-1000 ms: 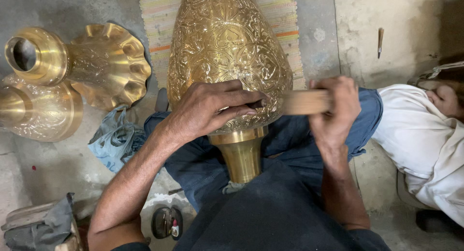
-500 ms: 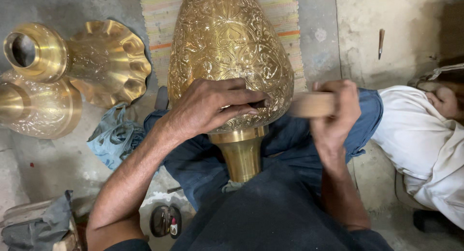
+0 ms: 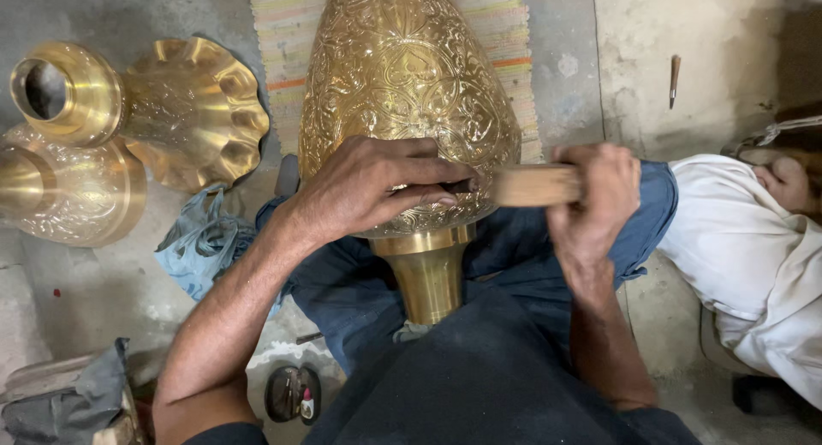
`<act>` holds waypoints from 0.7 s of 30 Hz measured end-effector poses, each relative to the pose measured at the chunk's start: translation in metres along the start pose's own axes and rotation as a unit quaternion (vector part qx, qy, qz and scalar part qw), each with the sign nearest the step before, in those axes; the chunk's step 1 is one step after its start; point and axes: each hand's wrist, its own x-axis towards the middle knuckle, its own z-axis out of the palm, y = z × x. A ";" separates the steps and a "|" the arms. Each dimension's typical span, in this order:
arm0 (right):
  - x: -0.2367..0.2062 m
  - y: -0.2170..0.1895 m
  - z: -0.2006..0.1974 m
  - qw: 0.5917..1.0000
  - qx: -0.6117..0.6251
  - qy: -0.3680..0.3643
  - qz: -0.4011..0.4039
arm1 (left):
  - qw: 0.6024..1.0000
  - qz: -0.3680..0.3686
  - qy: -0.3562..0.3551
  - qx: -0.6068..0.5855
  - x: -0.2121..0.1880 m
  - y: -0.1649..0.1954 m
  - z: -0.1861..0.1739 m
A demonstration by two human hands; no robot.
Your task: The person sits on the floor with a large engraved brass vase held between their legs and steadies it with one hand while driving a chisel against its surface with a wooden mallet, repositioning the chisel repeatedly to chase decorative patterns into the metal.
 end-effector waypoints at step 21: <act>0.011 -0.014 -0.008 0.994 -0.021 -0.052 -0.090 | 1.000 0.013 -0.025 -0.003 0.007 -0.001 -0.008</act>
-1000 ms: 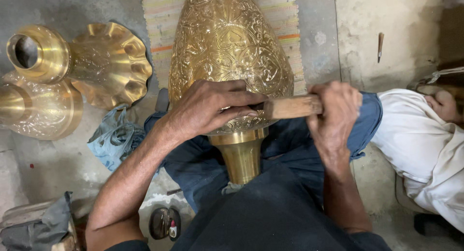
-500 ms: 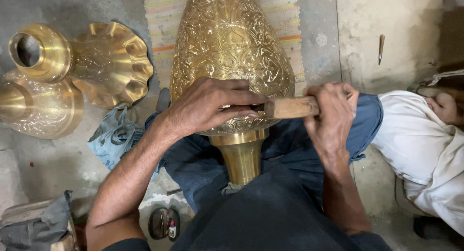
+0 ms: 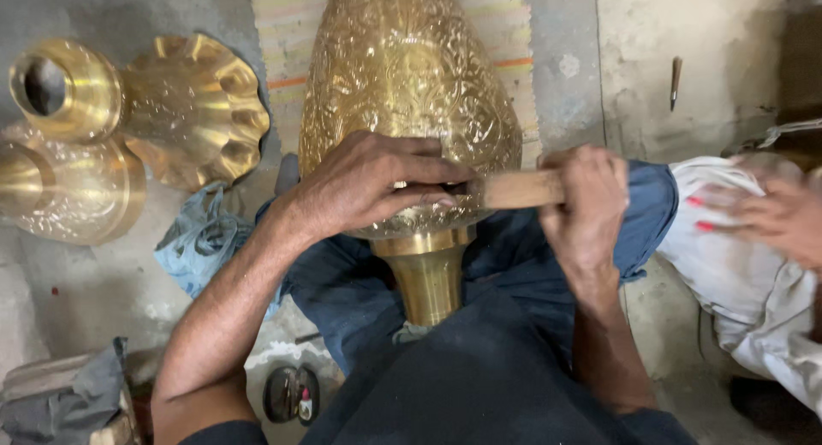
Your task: The person sits on the floor with a large engraved brass vase held between their legs and steadies it with one hand while driving a chisel against its surface with a wooden mallet, repositioning the chisel repeatedly to chase decorative patterns into the metal.
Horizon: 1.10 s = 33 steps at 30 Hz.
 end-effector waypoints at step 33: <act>-0.011 0.010 0.009 0.958 0.221 0.087 0.159 | 0.999 -0.030 -0.037 -0.006 0.001 0.000 -0.002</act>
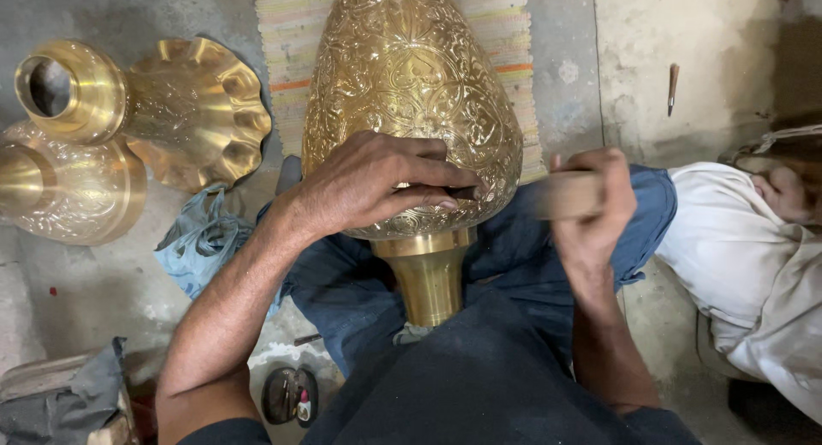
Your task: The person sits on the floor with a large engraved brass vase held between their legs and steadies it with one hand while driving a chisel against its surface with a wooden mallet, repositioning the chisel repeatedly to chase decorative patterns into the metal.
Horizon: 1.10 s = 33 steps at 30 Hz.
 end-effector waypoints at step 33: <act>0.030 -0.022 0.004 0.986 -0.111 -0.127 -0.012 | 0.968 0.019 0.218 -0.119 -0.027 -0.012 0.029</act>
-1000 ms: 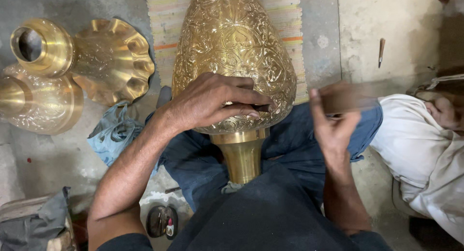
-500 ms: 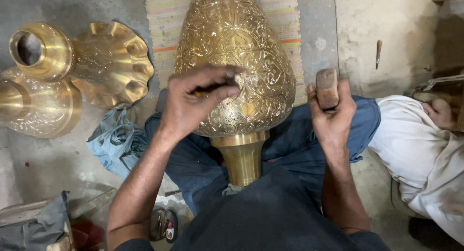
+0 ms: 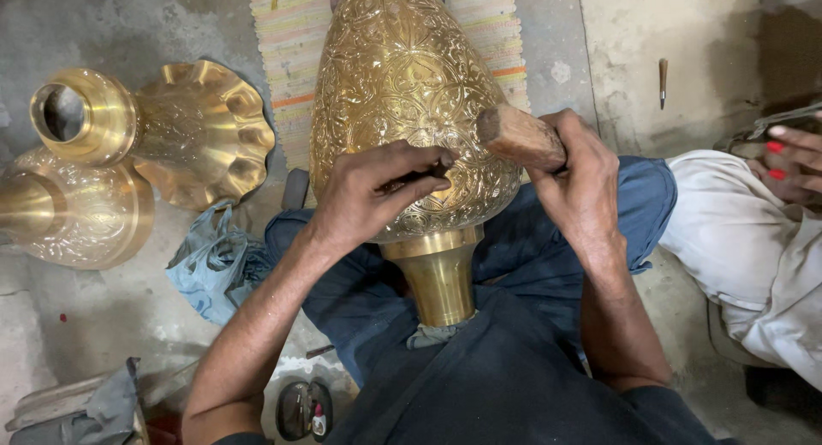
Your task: The person sits on the floor with a large engraved brass vase held between their legs and steadies it with one hand while driving a chisel against its surface with a wooden mallet, repositioning the chisel repeatedly to chase decorative patterns into the metal.
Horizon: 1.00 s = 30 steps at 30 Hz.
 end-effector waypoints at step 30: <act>0.016 -0.026 -0.031 0.973 -0.182 -0.043 -0.136 | 0.999 0.010 0.020 0.037 0.002 0.007 0.000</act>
